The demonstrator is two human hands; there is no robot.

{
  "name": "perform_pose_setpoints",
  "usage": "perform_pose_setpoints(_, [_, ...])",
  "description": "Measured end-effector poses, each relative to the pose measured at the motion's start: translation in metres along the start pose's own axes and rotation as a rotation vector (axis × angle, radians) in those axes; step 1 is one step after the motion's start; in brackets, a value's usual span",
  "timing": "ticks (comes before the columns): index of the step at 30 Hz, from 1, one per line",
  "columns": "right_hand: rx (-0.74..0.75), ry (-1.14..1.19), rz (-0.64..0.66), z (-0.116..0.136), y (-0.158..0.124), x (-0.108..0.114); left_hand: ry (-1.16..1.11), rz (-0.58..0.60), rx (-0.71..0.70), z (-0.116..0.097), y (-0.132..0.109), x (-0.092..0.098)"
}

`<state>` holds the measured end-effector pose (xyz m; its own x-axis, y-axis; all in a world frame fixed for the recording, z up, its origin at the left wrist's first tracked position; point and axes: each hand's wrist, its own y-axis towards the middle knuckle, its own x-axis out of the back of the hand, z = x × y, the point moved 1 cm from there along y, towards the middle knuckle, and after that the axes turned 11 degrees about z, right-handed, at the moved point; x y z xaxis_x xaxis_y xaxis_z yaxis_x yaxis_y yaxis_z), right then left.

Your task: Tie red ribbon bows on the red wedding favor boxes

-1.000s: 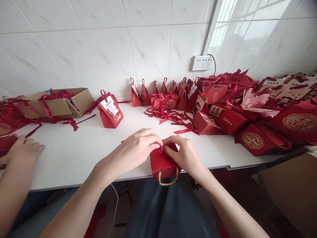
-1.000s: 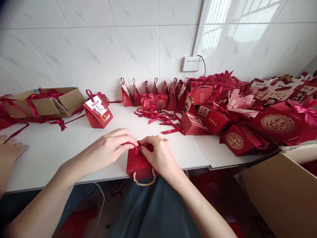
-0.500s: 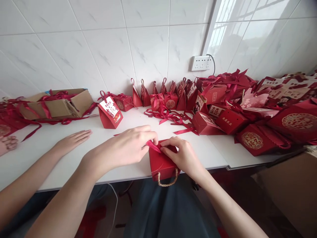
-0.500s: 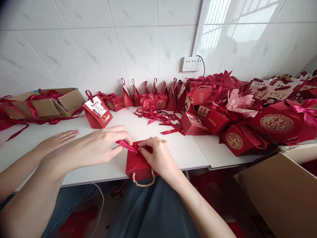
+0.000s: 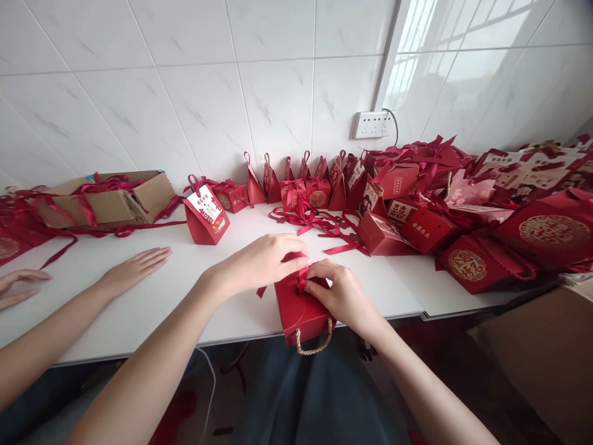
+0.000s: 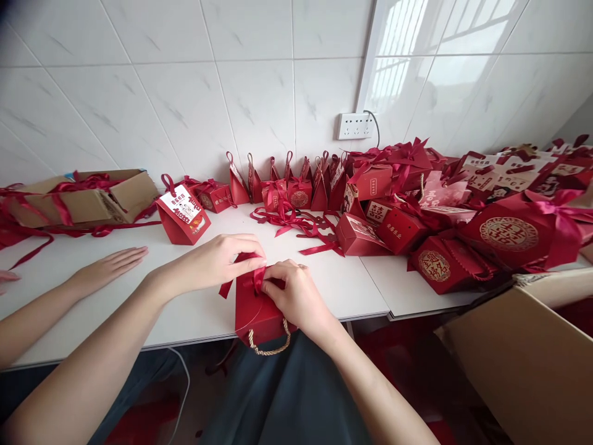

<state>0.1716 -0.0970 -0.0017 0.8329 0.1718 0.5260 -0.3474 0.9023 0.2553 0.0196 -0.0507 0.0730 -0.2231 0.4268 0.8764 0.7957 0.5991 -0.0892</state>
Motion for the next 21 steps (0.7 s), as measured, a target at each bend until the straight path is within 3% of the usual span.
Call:
perform_pose_setpoints(7, [-0.072,0.184,-0.032,-0.003,-0.001,-0.003,-0.167,-0.113,0.191,0.028,-0.004,-0.017])
perform_pose_setpoints(17, [-0.066,0.312,-0.137,-0.006,-0.004,-0.007,-0.170,-0.224,0.000,0.035,-0.014,-0.047])
perform_pose_setpoints(21, [-0.081,0.278,-0.161,-0.004,-0.004,-0.009,-0.212,-0.286,-0.002,0.027,-0.023,-0.058])
